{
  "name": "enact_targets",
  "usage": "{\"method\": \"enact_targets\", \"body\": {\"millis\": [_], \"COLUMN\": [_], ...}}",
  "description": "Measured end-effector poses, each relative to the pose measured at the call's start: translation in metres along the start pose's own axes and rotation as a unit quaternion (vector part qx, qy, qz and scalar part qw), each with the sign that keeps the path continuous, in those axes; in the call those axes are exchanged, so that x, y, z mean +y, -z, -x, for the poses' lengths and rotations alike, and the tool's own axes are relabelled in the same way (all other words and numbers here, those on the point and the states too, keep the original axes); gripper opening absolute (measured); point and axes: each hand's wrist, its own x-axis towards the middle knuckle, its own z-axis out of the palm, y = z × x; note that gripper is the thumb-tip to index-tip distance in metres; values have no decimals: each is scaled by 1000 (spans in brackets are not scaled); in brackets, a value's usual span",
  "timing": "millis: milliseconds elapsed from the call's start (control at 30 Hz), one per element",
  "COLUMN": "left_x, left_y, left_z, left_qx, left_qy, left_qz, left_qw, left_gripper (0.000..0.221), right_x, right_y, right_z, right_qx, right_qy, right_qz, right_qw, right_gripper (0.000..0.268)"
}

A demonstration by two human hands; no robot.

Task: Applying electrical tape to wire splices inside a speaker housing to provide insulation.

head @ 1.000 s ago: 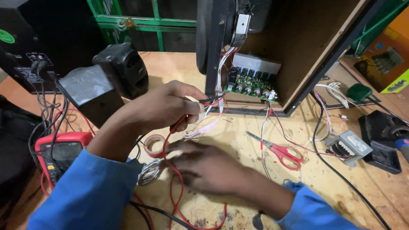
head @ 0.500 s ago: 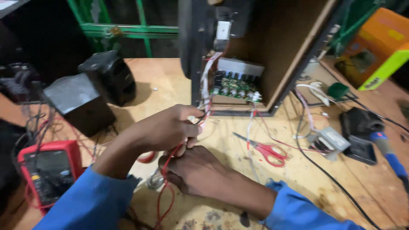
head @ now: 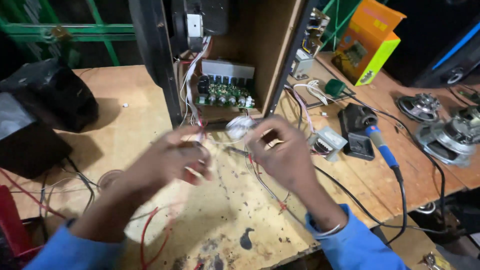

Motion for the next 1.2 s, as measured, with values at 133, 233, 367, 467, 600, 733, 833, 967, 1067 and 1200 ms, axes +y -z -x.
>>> {"method": "enact_targets", "body": {"millis": [133,233,367,467,600,733,833,967,1067,1200], "left_x": [-31,-37,-45,-46,-45,-48,-41,-23,-23,-33], "left_y": [-32,-38,-38,-42,-40,-37,-32,-26,-23,-18], "left_z": [-13,-16,-21,-21,-18,-17,-12,0,-1,-5], "left_qx": [-43,-47,-43,-30,-11,19,8,23,33,5], "left_qy": [-16,-20,-6,21,49,66,66,93,113,91], "left_qz": [27,5,-10,21,66,102,113,82,97,123], "left_qw": [999,999,999,999,997,992,991,992,988,988], "left_gripper": [87,84,85,83,68,70,41,75,72,19], "right_x": [2,17,58,112,144,149,122,57,29,1], "right_y": [35,56,111,151,165,162,152,132,89,-5], "right_z": [8,13,17,23,26,26,23,22,2,-49], "right_qx": [57,90,168,163,148,121,92,56,22,-97], "right_qy": [-162,-162,-124,-57,7,20,-48,-129,70,85], "right_qz": [-145,-204,146,460,640,671,701,640,549,372], "right_qw": [974,961,967,871,754,732,706,755,833,919], "right_gripper": [25,22,17,19,15,12,21,27,19,30]}}
